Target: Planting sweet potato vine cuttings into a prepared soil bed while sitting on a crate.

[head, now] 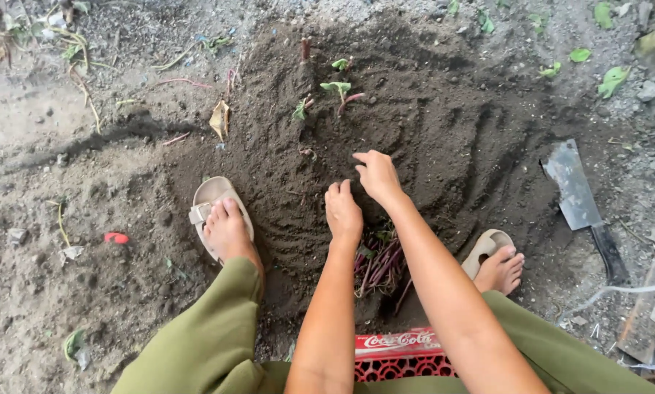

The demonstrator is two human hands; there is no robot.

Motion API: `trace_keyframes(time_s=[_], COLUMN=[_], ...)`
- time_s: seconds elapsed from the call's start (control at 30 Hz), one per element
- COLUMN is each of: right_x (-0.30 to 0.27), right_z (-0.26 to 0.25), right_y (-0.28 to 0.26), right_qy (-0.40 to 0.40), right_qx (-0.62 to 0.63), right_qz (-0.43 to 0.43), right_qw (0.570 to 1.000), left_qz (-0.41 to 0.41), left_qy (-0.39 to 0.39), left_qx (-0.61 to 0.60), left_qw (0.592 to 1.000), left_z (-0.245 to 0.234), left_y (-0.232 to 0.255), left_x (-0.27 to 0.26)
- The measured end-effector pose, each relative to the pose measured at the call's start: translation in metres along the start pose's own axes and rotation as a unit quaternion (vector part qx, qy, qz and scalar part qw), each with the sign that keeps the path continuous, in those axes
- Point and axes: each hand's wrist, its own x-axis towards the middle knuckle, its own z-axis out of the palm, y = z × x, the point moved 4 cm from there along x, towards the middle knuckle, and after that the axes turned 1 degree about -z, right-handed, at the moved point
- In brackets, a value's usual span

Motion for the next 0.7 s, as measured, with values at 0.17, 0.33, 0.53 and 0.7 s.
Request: trace_keyframes(time_s=[0.17, 0.33, 0.53, 0.7], right_x=[0.015, 0.049, 0.044, 0.024], right_z=[0.018, 0.049, 0.048, 0.03], right_y=[-0.021, -0.005, -0.022, -0.041], right_qy=[-0.122, -0.165, -0.146, -0.147], right_qx=[-0.098, -0.173, -0.227, -0.222], right_qz=[0.084, 0.104, 0.112, 0.08], right_qw=[0.984, 0.965, 0.956, 0.961], left_qz=[0.027, 0.028, 0.045, 0.102], left_qy=[-0.003, -0.011, -0.032, -0.02], left_qx=[0.071, 0.091, 0.072, 0.056], left_qw=[0.997, 0.995, 0.996, 0.993], left_z=[0.002, 0.01, 0.009, 0.007], left_y=[-0.003, -0.004, -0.012, -0.013], left_x=[-0.003, 0.004, 0.012, 0.004])
